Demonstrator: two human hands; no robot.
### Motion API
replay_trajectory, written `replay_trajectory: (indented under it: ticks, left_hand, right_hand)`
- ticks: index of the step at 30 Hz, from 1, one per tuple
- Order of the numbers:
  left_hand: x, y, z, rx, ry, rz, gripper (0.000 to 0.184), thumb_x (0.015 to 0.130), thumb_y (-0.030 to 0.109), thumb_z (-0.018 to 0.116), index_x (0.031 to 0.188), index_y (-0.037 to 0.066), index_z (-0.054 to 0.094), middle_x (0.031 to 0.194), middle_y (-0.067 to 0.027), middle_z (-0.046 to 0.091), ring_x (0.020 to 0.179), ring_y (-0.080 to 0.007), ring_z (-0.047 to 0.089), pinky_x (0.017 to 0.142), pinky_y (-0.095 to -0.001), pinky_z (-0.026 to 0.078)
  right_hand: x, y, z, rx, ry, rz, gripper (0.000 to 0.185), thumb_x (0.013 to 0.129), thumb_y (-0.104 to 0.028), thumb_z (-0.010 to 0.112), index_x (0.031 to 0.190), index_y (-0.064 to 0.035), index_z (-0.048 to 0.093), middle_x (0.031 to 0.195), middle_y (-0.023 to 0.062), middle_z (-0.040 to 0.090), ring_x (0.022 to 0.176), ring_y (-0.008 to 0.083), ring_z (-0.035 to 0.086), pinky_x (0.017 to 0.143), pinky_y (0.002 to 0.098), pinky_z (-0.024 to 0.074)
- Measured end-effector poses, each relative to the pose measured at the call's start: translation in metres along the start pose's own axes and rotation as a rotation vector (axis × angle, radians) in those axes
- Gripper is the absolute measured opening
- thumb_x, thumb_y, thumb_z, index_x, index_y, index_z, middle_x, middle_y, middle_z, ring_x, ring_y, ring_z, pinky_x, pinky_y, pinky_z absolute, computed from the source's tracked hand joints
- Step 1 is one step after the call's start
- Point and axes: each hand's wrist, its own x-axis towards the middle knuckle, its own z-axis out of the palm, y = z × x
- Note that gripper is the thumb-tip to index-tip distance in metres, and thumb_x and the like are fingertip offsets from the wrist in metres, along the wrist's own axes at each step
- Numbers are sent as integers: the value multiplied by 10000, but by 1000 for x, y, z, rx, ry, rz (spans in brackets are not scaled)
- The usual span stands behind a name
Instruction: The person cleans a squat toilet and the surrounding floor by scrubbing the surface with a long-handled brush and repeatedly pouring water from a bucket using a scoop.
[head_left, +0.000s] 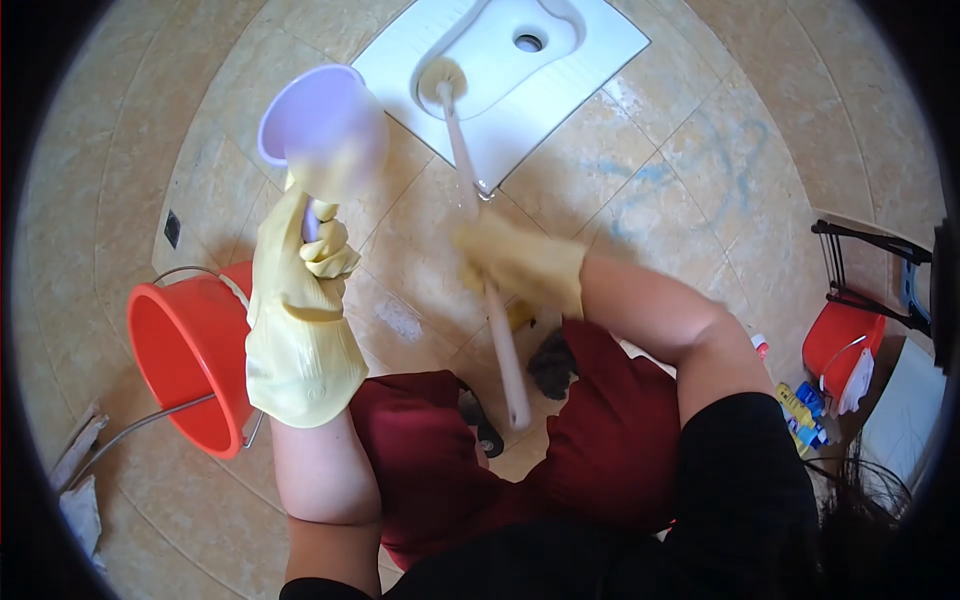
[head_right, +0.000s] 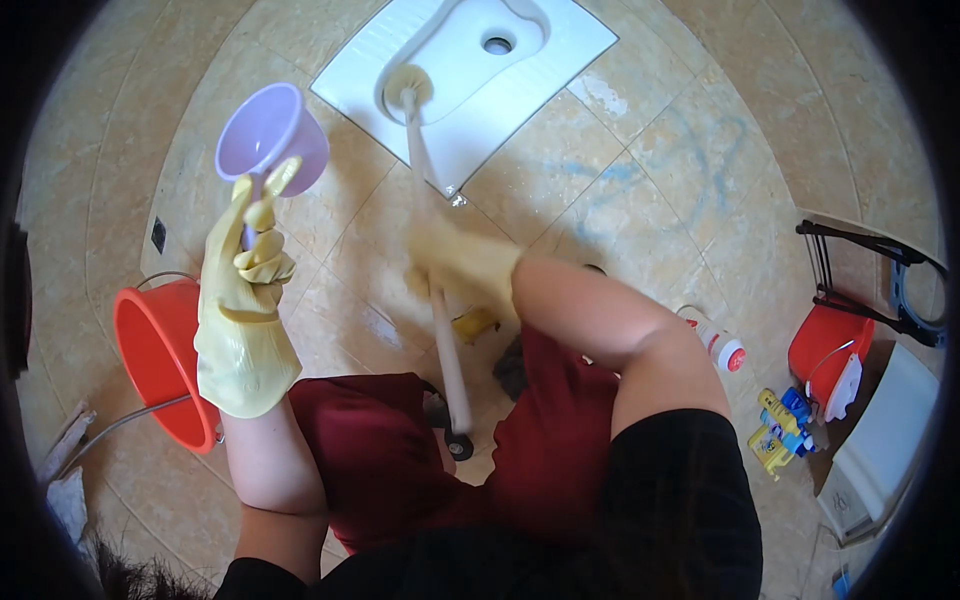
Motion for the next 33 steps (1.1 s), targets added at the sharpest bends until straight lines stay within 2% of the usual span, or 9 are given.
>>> replay_trajectory:
  ticks: [3,5,7,9,11,12,18,27,33]
  left_hand:
    - [7,-2,1,153,161,-4,269,999,263,565,1179,75,631,894,29,633,515,8,363,473,-165,270]
    - [8,-5,-3,366,188,-46,282,996,261,552,1179,61,628,982,-2,680,568,-2,399,517,-175,303]
    - [11,-29,-16,461,159,421,277,1006,261,541,1159,49,633,1032,-20,671,645,-34,436,590,-201,341]
    - [28,-28,-35,497,145,422,278,1049,244,494,1257,69,554,893,10,598,725,-76,448,610,-239,375]
    - [40,-14,-24,496,326,210,297,1053,243,490,1300,80,514,939,7,589,762,-75,457,679,-246,398]
    - [55,-21,-43,508,308,299,395,1050,216,468,1416,70,437,1098,-51,602,847,-104,505,784,-252,417]
    - [69,-19,-29,450,350,581,543,1041,139,407,1568,73,292,1417,-145,469,1016,-182,550,904,-292,423]
    - [60,-19,3,683,257,854,475,1032,42,405,1506,7,389,1376,-107,486,1013,-190,556,950,-338,455]
    - [50,-15,4,598,254,774,441,1021,33,469,1456,-31,433,1331,-134,511,937,-170,565,916,-319,457]
  right_hand:
    - [18,15,0,-204,198,289,213,1001,-199,530,1154,-57,488,769,52,554,555,162,545,468,303,484]
    - [22,13,-16,-200,203,265,215,1012,-275,504,1129,-95,505,755,102,584,521,182,538,395,313,434]
    - [8,-3,-15,-227,159,215,344,1038,-276,483,1308,-63,476,761,47,556,533,114,525,429,256,454]
    - [-1,-4,-13,-223,168,224,364,1043,-298,478,1324,-66,472,764,42,556,532,103,519,425,244,444]
    - [-13,-6,-11,-216,181,229,385,1048,-320,473,1340,-69,469,767,37,556,531,92,513,421,232,435]
    - [-21,-8,-9,-208,180,236,384,1048,-325,477,1336,-70,473,766,36,554,523,91,507,415,228,426]
    - [-30,8,-10,-127,179,288,394,1045,-348,489,1322,-68,476,754,43,550,491,92,499,400,222,412]
    - [-37,35,-5,-87,203,228,441,1038,-461,431,1286,-101,490,726,99,575,476,154,518,396,298,434]
    - [-39,49,0,-211,229,115,436,1054,-464,382,1243,-98,527,660,84,587,449,146,520,403,304,439]
